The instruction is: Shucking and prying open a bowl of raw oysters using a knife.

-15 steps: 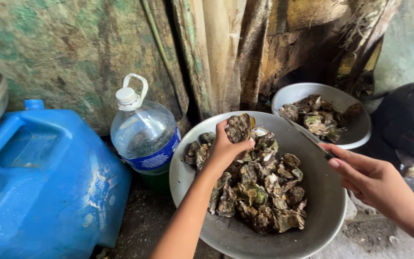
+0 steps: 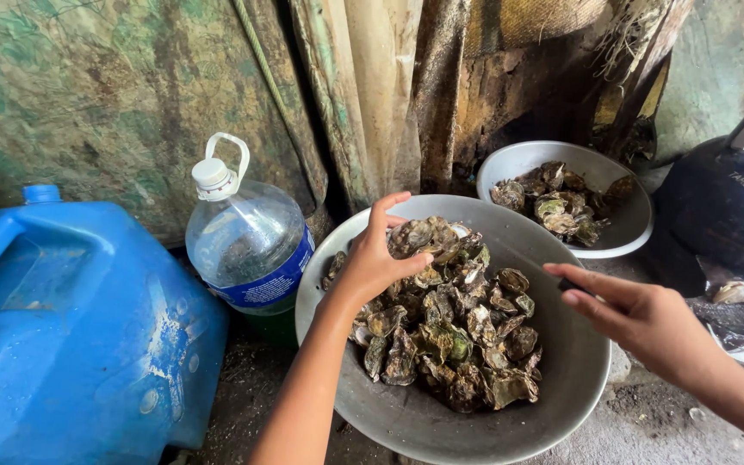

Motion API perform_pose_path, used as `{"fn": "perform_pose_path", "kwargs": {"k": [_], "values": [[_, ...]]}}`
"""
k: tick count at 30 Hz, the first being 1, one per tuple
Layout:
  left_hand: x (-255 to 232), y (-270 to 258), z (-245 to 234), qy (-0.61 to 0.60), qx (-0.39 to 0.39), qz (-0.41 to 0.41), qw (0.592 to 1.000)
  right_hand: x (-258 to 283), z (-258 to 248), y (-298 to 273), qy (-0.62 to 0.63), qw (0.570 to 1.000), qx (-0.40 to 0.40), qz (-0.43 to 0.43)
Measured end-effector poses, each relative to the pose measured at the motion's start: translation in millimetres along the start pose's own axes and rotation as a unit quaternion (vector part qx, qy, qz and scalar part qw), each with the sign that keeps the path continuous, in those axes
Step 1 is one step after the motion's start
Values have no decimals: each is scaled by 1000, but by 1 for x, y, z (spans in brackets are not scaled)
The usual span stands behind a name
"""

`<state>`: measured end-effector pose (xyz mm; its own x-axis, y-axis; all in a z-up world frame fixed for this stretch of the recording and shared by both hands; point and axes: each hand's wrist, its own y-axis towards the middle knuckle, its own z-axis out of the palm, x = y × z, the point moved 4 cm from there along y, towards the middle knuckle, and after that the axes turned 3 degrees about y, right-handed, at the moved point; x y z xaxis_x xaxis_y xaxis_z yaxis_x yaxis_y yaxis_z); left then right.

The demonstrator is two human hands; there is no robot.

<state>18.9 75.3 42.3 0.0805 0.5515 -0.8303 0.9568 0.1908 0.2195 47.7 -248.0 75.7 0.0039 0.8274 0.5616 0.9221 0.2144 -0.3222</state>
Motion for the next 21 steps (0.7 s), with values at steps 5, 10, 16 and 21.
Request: {"fn": "perform_pose_path", "kwargs": {"k": [5,10,16,21], "values": [[6,7,3,-26,-16,40,999,-2,8,-3,-17,999,13,-30],[9,9,7,-140,-40,47,988,-1,7,-4,-12,998,-3,-67],[41,14,27,-450,-168,-83,873,7,24,-18,-1,997,46,-62],[54,11,61,-631,-138,-240,724,1,25,-15,-1,988,24,-151]]}}
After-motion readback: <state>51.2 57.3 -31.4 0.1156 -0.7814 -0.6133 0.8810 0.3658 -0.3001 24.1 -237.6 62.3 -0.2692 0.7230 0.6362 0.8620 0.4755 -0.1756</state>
